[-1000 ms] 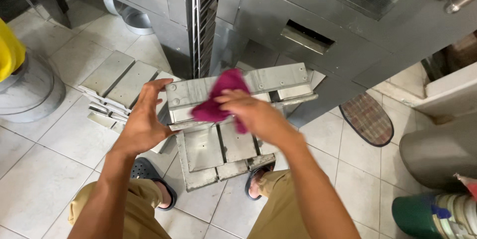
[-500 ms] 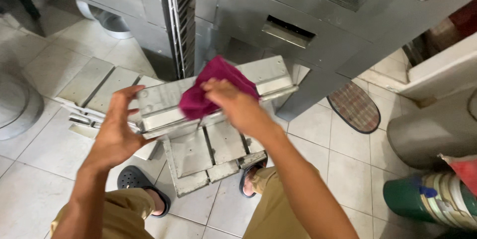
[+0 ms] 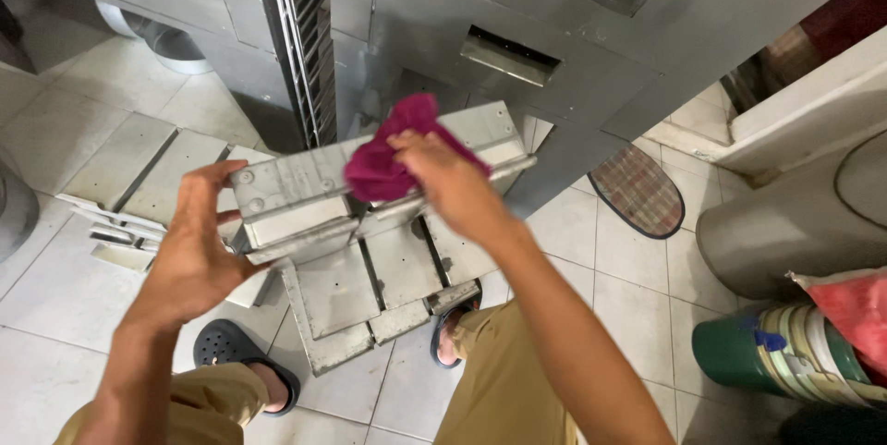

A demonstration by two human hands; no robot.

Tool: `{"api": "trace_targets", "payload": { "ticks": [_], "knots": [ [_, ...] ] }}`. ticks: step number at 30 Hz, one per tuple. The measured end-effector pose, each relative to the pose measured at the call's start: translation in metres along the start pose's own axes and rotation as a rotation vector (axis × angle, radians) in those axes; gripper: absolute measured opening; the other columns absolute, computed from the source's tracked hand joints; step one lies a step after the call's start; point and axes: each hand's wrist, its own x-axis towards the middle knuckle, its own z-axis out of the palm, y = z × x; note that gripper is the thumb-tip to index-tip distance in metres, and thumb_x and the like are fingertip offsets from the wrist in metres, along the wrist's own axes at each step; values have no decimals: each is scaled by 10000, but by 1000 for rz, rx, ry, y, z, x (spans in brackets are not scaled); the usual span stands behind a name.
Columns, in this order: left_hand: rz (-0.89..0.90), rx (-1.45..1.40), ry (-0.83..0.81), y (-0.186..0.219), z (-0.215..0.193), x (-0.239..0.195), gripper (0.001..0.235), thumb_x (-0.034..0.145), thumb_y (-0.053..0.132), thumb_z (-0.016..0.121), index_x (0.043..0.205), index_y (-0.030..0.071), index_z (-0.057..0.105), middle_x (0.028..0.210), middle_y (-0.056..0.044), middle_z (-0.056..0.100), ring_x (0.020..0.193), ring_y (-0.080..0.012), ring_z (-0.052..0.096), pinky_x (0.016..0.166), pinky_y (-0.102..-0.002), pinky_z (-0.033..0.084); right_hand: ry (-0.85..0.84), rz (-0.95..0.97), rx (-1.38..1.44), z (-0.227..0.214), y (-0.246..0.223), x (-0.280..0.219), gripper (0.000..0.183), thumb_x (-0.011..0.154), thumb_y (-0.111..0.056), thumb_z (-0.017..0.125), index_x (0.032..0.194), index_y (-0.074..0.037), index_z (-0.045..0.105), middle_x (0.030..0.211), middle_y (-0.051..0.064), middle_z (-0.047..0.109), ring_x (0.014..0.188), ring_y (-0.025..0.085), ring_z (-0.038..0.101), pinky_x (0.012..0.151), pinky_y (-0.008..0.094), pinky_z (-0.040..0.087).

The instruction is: The person squats on a tiled floor and wipes the surface of several rectangular metal trays with a purple cloth. They clean each tray individually, flipping some over to wipe both sides, and then stack the cleaned trays on top of one another.

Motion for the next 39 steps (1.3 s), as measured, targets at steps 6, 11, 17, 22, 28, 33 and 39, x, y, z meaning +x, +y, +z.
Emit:
{"api": "trace_targets", "payload": {
  "ticks": [6, 11, 17, 22, 28, 33, 39],
  "knots": [
    [4, 41, 35, -19, -7, -9, 1117, 532, 14, 905, 1502, 28, 351, 1386, -155, 368, 1357, -283, 424, 1053, -483, 505, 168, 295, -73, -15, 120, -35, 368, 1077, -74, 372, 1397, -21, 546, 1467, 171, 573, 1421, 393, 468, 1219, 490, 299],
    [-99, 25, 35, -12, -7, -6, 1100, 536, -40, 872, 1505, 93, 369, 1414, -121, 363, 1406, -267, 418, 1067, -469, 478, 58, 221, -87, -7, 47, -37, 271, 1031, 58, 408, 1258, 3, 544, 1464, 290, 512, 1406, 435, 474, 1213, 519, 369],
    [-90, -2, 9, -13, -8, -8, 1082, 567, -26, 865, 1509, 105, 349, 1405, -102, 339, 1465, -298, 375, 1095, -495, 474, 234, 222, 87, -19, 105, -57, 290, 1012, 35, 520, 1276, -54, 600, 1360, 136, 651, 1284, 303, 616, 1163, 419, 453],
    [-96, 5, 24, -3, -7, -5, 1078, 563, 37, 899, 1495, 93, 361, 1383, -104, 368, 1442, -275, 416, 1092, -475, 482, 114, 231, -127, -18, 57, -45, 247, 1006, 75, 432, 1141, -35, 606, 1383, 170, 627, 1349, 361, 568, 1109, 404, 571],
    [-148, -30, 31, -1, -7, -6, 1066, 538, -50, 876, 1458, 72, 350, 1442, -108, 413, 1457, -220, 417, 1081, -450, 465, 157, 100, 132, -27, 90, -45, 193, 975, 86, 530, 1120, -22, 597, 1409, 163, 613, 1200, 329, 692, 967, 412, 646],
    [-162, 6, 4, -6, -3, 2, 1101, 526, -41, 882, 1486, 130, 370, 1419, -90, 338, 1444, -257, 382, 1108, -469, 468, -142, 598, 75, -27, 0, 6, 274, 1049, -85, 326, 1217, -41, 538, 1579, 187, 421, 722, 168, 629, 521, 248, 554],
    [-64, -113, 10, -5, -12, -4, 1000, 580, -118, 825, 1418, 8, 295, 1415, -186, 434, 1330, -235, 496, 1016, -427, 567, -87, -229, 203, 23, -40, 33, 107, 1010, 118, 545, 1082, 70, 608, 979, 235, 721, 748, 241, 790, 657, 250, 731]
  ]
}}
